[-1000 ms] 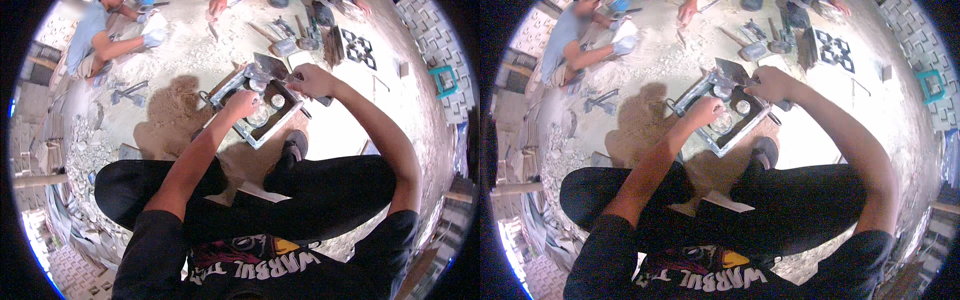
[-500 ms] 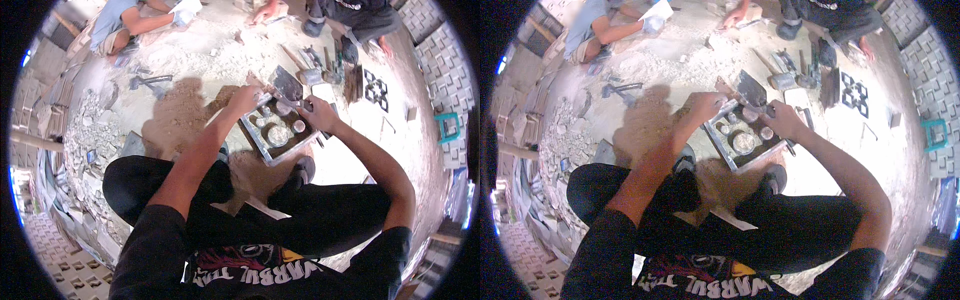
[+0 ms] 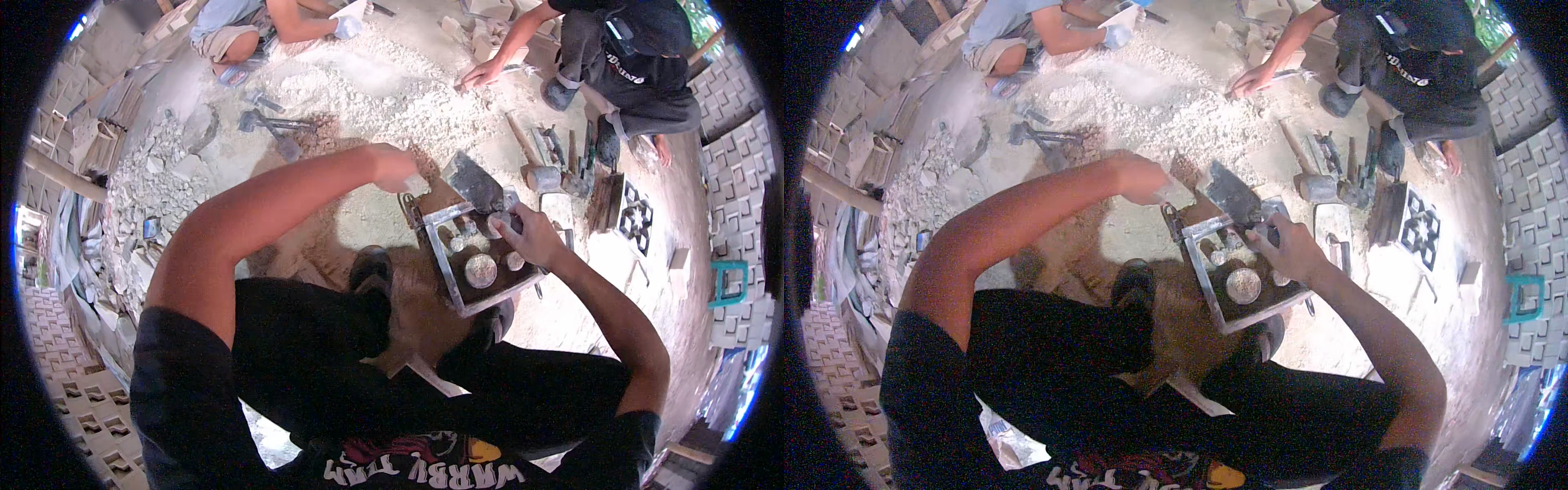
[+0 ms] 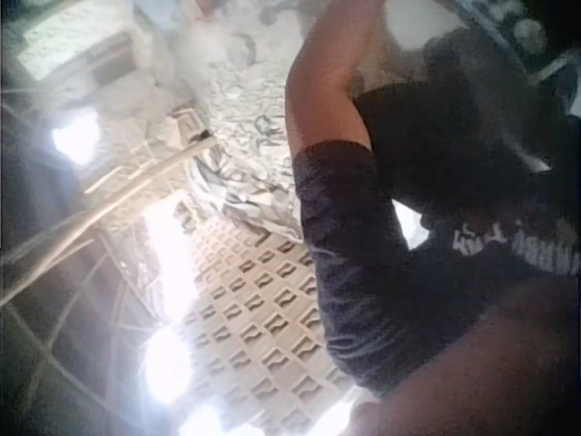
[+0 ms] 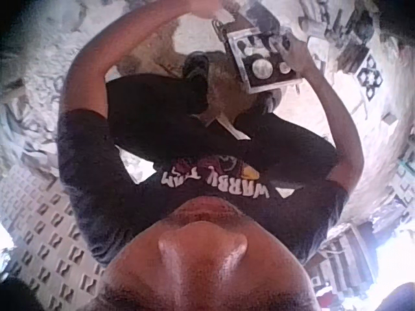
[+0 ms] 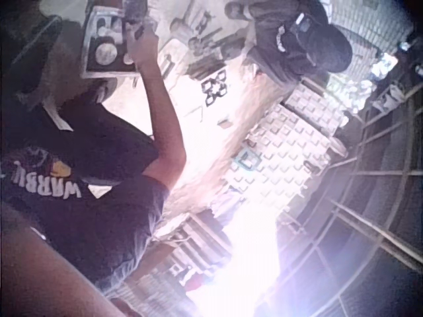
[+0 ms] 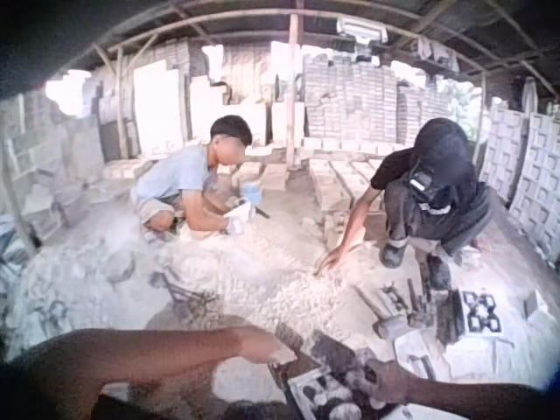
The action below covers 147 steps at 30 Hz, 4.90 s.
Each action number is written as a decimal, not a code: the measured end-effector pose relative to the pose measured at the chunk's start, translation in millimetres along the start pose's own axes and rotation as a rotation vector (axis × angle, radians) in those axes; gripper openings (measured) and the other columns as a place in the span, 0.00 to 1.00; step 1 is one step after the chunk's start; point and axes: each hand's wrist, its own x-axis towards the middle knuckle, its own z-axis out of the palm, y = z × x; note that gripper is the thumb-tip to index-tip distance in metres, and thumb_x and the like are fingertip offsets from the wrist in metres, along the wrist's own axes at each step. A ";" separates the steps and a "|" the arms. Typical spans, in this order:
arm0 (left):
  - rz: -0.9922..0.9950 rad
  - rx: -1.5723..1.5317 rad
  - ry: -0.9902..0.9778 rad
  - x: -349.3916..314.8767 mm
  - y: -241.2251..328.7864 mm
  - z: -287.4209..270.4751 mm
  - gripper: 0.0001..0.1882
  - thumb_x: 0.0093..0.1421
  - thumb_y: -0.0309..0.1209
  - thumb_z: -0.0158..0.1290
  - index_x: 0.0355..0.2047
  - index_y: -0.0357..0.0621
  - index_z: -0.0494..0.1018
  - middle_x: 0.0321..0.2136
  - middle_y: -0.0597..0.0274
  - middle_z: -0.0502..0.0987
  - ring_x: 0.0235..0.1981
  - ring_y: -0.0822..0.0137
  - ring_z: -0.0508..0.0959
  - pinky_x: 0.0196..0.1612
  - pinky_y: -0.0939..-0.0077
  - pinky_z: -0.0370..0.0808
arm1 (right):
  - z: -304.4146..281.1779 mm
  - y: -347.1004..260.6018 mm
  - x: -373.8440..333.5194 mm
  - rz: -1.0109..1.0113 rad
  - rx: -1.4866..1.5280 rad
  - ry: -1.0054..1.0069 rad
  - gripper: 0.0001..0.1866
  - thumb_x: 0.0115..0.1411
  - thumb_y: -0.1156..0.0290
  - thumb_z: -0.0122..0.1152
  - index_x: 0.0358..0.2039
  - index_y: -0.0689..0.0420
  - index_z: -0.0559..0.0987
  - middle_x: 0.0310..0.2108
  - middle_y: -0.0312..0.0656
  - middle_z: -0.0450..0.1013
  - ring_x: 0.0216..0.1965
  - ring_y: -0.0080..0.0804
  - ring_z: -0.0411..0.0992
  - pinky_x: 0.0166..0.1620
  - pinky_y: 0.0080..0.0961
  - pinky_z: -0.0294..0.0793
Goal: The person is making decorative blocks by filling a square metal mold with crushed stone material and tamping it down with a metal tool and a trowel.
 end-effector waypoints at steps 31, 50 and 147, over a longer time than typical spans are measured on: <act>-0.831 -0.505 1.124 102.3 -34.2 241.2 0.30 0.64 0.41 0.41 0.61 0.34 0.52 0.59 0.40 0.57 0.61 0.43 0.56 0.63 0.53 0.52 | 187.2 22.8 284.1 -0.417 -0.284 -0.395 0.29 0.65 0.50 0.40 0.25 0.65 0.75 0.21 0.56 0.71 0.24 0.47 0.71 0.34 0.42 0.70; -0.518 -2.006 1.088 79.7 -22.9 124.0 0.34 0.67 0.50 0.36 0.59 0.30 0.57 0.59 0.45 0.61 0.60 0.56 0.62 0.61 0.69 0.59 | 74.3 19.4 195.1 -0.288 -0.015 -0.209 0.25 0.62 0.51 0.46 0.29 0.65 0.75 0.26 0.60 0.71 0.29 0.57 0.72 0.36 0.45 0.69; -0.006 -0.489 0.872 74.1 103.5 99.9 0.12 0.55 0.23 0.49 0.41 0.38 0.72 0.43 0.46 0.73 0.43 0.48 0.73 0.45 0.62 0.70 | 6.6 85.5 -70.7 0.214 0.080 0.128 0.25 0.51 0.53 0.63 0.36 0.65 0.76 0.35 0.56 0.75 0.40 0.48 0.74 0.45 0.37 0.72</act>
